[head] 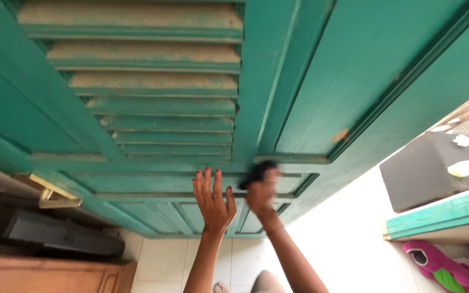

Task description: The person wipes the panels and flat surfaces of a green wooden door by hand with a black cloth.

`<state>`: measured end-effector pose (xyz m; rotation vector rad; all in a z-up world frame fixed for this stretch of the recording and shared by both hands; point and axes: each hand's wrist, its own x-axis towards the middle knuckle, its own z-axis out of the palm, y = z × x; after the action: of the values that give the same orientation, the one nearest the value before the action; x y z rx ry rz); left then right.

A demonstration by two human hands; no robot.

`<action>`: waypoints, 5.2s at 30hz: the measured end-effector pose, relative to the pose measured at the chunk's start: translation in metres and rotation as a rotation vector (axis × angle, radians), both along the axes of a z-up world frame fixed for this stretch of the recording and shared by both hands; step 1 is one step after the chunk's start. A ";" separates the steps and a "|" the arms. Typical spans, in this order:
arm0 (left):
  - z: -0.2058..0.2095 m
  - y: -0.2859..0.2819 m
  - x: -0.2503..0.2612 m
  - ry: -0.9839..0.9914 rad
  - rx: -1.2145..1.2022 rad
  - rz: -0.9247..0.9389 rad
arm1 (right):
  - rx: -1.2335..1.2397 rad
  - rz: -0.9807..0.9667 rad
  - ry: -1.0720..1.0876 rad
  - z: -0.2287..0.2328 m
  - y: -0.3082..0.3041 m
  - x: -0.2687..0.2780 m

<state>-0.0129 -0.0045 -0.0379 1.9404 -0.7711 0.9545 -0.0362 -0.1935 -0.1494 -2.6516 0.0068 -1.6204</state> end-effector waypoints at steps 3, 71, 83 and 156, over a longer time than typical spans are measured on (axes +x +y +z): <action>-0.010 0.009 -0.002 0.042 0.024 0.020 | -0.009 0.100 0.212 -0.063 0.011 -0.013; -0.025 0.213 0.136 0.069 0.000 0.197 | 0.100 -0.160 0.141 -0.092 0.138 0.098; -0.037 0.259 0.170 0.076 -0.029 0.273 | 0.056 -0.235 0.161 -0.071 0.120 0.045; -0.046 0.352 0.234 0.012 0.072 0.202 | -0.600 0.101 0.327 -0.012 0.261 0.190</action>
<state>0.2211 0.3479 -0.0838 2.1149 -0.6186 1.0463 0.1540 0.0675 -0.1611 -3.2491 -0.6961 -1.2881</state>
